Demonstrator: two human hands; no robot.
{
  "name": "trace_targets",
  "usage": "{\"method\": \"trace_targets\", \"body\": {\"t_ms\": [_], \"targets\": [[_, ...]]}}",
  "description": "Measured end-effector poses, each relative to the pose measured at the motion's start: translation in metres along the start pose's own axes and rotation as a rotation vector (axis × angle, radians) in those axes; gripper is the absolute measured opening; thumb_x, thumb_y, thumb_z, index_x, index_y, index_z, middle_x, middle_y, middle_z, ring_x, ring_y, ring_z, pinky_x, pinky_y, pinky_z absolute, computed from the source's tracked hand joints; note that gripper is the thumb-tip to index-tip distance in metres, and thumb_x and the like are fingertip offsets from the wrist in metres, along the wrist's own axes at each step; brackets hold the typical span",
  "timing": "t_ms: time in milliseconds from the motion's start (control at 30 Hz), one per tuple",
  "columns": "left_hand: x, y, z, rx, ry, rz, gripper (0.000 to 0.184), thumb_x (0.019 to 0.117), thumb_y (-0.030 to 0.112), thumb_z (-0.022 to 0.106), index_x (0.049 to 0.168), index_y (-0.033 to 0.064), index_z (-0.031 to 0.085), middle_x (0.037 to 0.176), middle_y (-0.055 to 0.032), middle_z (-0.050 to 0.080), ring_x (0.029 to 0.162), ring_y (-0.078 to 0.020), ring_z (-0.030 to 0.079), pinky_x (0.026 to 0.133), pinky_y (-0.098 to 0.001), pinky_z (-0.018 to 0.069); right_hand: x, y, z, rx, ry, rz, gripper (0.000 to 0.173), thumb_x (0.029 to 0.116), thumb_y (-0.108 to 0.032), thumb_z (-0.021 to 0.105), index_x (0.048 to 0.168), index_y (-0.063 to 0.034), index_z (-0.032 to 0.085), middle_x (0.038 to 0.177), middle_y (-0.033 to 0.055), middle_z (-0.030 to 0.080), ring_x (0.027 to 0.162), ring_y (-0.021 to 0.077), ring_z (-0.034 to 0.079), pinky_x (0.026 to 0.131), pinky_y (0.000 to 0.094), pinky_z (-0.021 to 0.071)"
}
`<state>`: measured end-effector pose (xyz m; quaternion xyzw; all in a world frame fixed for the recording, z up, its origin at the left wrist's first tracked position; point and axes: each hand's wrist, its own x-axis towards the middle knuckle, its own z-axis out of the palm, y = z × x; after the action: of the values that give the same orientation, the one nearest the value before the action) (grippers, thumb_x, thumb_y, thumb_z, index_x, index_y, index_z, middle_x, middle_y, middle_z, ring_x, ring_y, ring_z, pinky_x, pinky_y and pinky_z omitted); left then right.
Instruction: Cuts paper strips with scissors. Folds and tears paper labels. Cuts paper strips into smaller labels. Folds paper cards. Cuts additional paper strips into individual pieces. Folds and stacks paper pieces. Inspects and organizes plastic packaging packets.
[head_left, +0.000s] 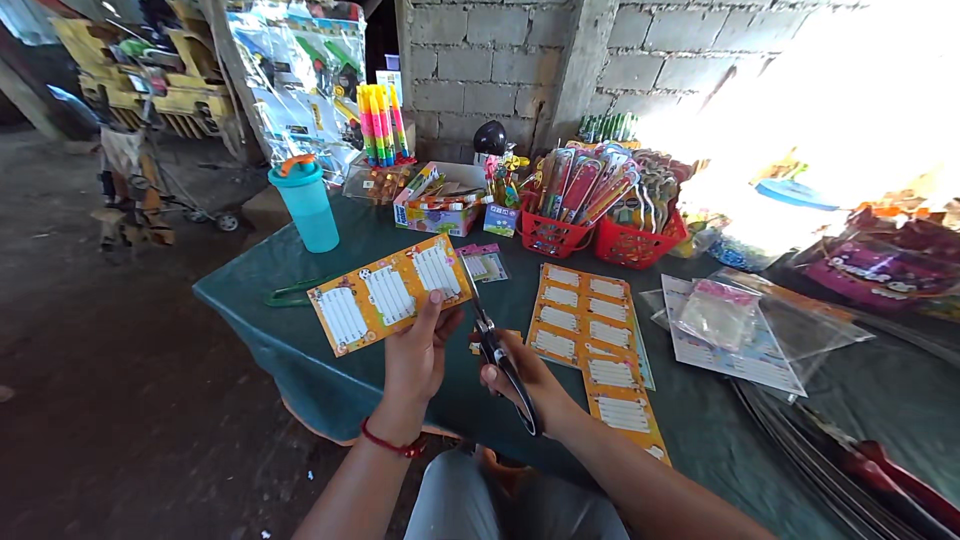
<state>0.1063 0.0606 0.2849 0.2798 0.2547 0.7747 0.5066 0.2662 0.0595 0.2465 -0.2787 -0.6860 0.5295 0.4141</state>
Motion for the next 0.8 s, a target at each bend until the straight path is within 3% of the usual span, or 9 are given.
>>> {"method": "trace_targets", "body": {"t_ms": [800], "targets": [[-0.0002, 0.0006, 0.0013, -0.006, 0.016, -0.009, 0.016, 0.1043, -0.004, 0.046, 0.115, 0.0009, 0.056, 0.096, -0.0106, 0.076, 0.082, -0.0184, 0.077, 0.076, -0.0293, 0.0643, -0.002, -0.0028, 0.0022, 0.034, 0.043, 0.032, 0.066, 0.0921, -0.047, 0.069, 0.135, 0.0006, 0.05, 0.081, -0.0119, 0.055, 0.066, -0.0042, 0.054, 0.06, 0.013, 0.0479]]}}
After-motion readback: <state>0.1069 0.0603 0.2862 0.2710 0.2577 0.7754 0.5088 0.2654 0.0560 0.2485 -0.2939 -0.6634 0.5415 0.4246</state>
